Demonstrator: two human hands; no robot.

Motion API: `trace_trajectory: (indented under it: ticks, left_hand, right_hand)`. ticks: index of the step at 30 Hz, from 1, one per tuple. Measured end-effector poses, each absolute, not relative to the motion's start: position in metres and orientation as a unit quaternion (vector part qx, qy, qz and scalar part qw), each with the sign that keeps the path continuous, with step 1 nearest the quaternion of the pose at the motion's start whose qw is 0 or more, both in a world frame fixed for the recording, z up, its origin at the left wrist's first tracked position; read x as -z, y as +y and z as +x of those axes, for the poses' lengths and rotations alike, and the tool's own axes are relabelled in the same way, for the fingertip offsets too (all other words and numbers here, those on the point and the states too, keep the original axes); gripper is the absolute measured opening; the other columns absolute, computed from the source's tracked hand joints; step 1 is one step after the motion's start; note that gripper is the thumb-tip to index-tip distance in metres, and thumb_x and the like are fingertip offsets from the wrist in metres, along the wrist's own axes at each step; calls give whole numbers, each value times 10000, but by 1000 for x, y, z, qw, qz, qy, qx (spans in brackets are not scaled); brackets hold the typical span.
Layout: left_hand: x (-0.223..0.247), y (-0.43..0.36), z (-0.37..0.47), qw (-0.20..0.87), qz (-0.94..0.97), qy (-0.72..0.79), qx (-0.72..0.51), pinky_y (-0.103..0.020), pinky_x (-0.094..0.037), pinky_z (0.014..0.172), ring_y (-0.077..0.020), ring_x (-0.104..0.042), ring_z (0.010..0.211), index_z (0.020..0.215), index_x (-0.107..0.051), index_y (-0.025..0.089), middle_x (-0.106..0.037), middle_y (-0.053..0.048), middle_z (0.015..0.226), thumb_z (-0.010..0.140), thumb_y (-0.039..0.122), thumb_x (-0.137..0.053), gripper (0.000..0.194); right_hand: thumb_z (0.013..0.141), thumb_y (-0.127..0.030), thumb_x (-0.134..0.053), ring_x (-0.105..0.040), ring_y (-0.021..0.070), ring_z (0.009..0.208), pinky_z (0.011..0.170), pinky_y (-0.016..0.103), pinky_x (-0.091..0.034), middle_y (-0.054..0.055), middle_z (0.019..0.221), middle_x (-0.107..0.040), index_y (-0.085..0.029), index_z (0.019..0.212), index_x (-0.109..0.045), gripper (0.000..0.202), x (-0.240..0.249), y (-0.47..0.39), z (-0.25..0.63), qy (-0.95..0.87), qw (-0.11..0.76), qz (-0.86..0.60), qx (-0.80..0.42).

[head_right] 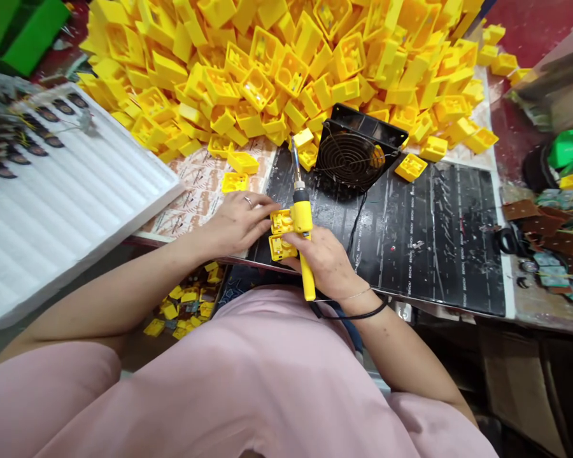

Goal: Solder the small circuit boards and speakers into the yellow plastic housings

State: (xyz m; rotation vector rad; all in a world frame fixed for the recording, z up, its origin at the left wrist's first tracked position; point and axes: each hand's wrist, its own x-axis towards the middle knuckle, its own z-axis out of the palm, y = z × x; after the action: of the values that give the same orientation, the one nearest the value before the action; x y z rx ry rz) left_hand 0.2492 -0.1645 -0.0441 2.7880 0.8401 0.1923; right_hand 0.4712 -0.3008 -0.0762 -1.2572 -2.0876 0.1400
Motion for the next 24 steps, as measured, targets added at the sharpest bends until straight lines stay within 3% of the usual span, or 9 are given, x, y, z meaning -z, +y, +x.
trace_trajectory:
  ticks: [4,8,10,12,16,20,24]
  left_hand:
    - [35,-127,241,66,885,444,-122,-523,-414,1184,-372,-515,1417,1553,-528,168,-569,-185,1532,1050,503,-398,619]
    - [33,-93,248,71,849,521,-54,-503,-506,1064,-386,-649,1255,1465,-625,178,-704,-190,1325,1011,539,-467,601]
    - [36,-89,255,90,862,497,-49,-478,-508,1065,-369,-664,1249,1420,-664,168,-723,-187,1304,1007,515,-479,570]
    - [39,-92,261,126,892,429,-69,-438,-482,1110,-331,-644,1299,1503,-594,175,-700,-168,1380,1002,496,-509,601]
    - [41,-100,269,164,935,315,-14,-527,-346,1226,-353,-573,1383,1596,-476,179,-643,-151,1490,1000,452,-534,658]
    - [39,-103,266,181,933,311,18,-596,-292,1245,-378,-538,1419,1588,-478,154,-532,-157,1611,1030,469,-453,641]
    - [44,-117,264,163,938,307,-16,-591,-288,1243,-337,-590,1369,1476,-612,203,-617,-129,1533,1031,380,-407,520]
  right_hand:
    - [899,-454,-796,-677,333,1272,1120,576,-512,122,1279,-729,-261,1331,-563,527,72,-288,474,-819,339,-459,-62]
    - [888,-512,-789,-658,331,1284,1189,624,-441,116,1299,-719,-264,1316,-547,550,78,-278,467,-827,319,-457,-77]
    - [918,-406,-759,-701,300,1184,1172,601,-466,100,1241,-737,-261,1323,-533,486,80,-278,465,-822,329,-460,-69]
    - [929,-340,-736,-715,284,1143,1157,580,-488,90,1207,-743,-264,1328,-523,458,80,-279,465,-818,340,-461,-64]
    - [890,-454,-802,-691,326,1221,1062,552,-558,113,1228,-735,-254,1345,-522,570,71,-283,476,-813,332,-471,-85]
    - [866,-449,-826,-717,333,1101,897,491,-612,114,1176,-738,-246,1363,-557,601,68,-290,485,-797,318,-505,-90]
    - [920,-368,-778,-719,247,871,763,374,-597,58,1032,-742,-254,1403,-532,554,76,-298,478,-781,341,-515,-92]
